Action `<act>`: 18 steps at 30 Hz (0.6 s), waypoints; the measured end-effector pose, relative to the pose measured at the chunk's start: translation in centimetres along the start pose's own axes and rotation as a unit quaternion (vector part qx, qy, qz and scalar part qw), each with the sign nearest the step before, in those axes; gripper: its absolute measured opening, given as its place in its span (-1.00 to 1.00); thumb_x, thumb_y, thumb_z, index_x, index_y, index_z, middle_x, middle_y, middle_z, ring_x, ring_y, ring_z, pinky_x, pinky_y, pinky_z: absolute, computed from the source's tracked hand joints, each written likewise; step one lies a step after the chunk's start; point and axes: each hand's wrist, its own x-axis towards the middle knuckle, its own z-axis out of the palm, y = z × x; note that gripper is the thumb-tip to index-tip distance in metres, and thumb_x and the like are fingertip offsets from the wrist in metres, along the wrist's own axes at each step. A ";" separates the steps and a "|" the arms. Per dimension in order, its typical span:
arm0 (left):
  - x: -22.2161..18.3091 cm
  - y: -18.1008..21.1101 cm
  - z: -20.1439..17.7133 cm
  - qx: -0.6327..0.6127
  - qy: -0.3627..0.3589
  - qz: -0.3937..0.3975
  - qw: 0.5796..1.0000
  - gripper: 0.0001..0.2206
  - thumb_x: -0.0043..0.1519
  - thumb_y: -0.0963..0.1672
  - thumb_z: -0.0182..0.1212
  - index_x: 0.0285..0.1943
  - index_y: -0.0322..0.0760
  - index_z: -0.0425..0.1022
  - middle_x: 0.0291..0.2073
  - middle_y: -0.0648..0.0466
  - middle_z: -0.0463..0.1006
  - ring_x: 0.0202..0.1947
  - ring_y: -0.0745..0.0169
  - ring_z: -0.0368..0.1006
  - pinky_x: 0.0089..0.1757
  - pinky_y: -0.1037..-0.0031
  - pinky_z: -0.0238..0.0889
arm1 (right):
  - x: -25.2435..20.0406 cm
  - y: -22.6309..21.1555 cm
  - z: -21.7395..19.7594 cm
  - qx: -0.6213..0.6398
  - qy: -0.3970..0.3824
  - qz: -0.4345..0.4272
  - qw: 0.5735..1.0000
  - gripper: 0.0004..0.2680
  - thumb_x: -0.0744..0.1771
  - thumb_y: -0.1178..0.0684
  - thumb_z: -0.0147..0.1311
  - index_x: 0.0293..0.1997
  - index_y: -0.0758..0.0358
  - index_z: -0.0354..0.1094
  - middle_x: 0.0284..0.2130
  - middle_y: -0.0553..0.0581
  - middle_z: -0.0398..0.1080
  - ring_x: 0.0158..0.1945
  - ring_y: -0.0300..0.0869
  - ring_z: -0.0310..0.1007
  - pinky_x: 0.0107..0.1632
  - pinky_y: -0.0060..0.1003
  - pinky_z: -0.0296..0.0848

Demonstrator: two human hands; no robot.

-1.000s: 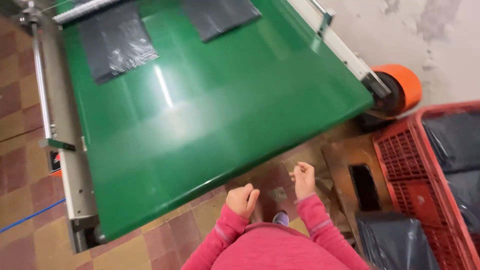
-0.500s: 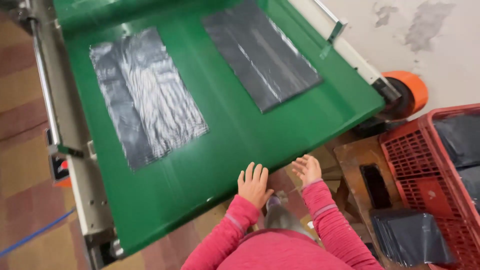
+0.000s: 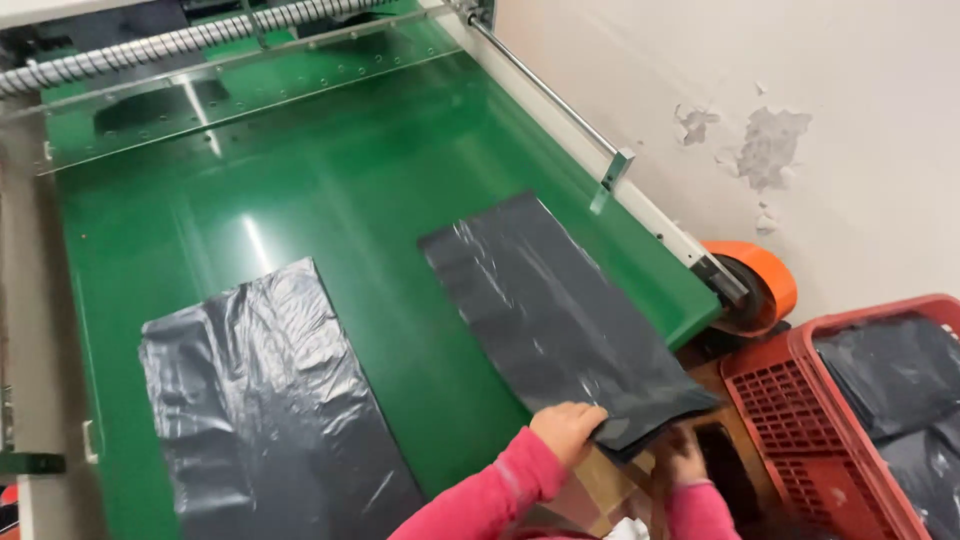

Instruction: Folding black plastic bags on a conveyor belt in a manufacturing facility.

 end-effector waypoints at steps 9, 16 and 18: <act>7.1 -9.9 -11.0 -0.217 0.205 -0.297 0.907 -0.83 0.16 -0.17 0.25 -0.14 -0.40 0.58 -0.33 -0.18 0.65 -0.28 -0.13 0.59 -0.22 0.29 0.44 | 11.8 -24.1 12.3 -0.101 -0.246 -0.179 0.947 -0.72 0.29 0.22 0.20 0.12 0.39 0.42 0.07 0.09 0.49 0.09 -0.19 0.47 0.18 -0.27 0.40; 5.3 -29.3 -6.6 0.080 0.159 -0.430 0.885 -0.57 0.22 0.02 0.29 0.08 -0.43 0.51 -0.28 -0.32 0.61 -0.21 -0.37 0.53 -0.19 0.04 0.38 | 24.9 -23.2 25.5 -0.557 -0.225 -0.150 0.785 -0.56 0.21 -0.08 0.40 0.12 0.28 0.40 -0.04 0.29 0.50 0.04 0.12 0.51 0.13 -0.05 0.47; 5.3 -29.7 -6.3 0.083 0.144 -0.444 0.881 -0.57 0.22 0.02 0.27 0.07 -0.43 0.51 -0.27 -0.32 0.61 -0.21 -0.38 0.53 -0.18 0.03 0.38 | 23.1 -26.2 27.6 -0.587 -0.177 -0.215 0.760 -0.54 0.17 -0.13 0.41 0.09 0.25 0.39 -0.03 0.26 0.46 0.06 0.15 0.45 0.10 0.00 0.43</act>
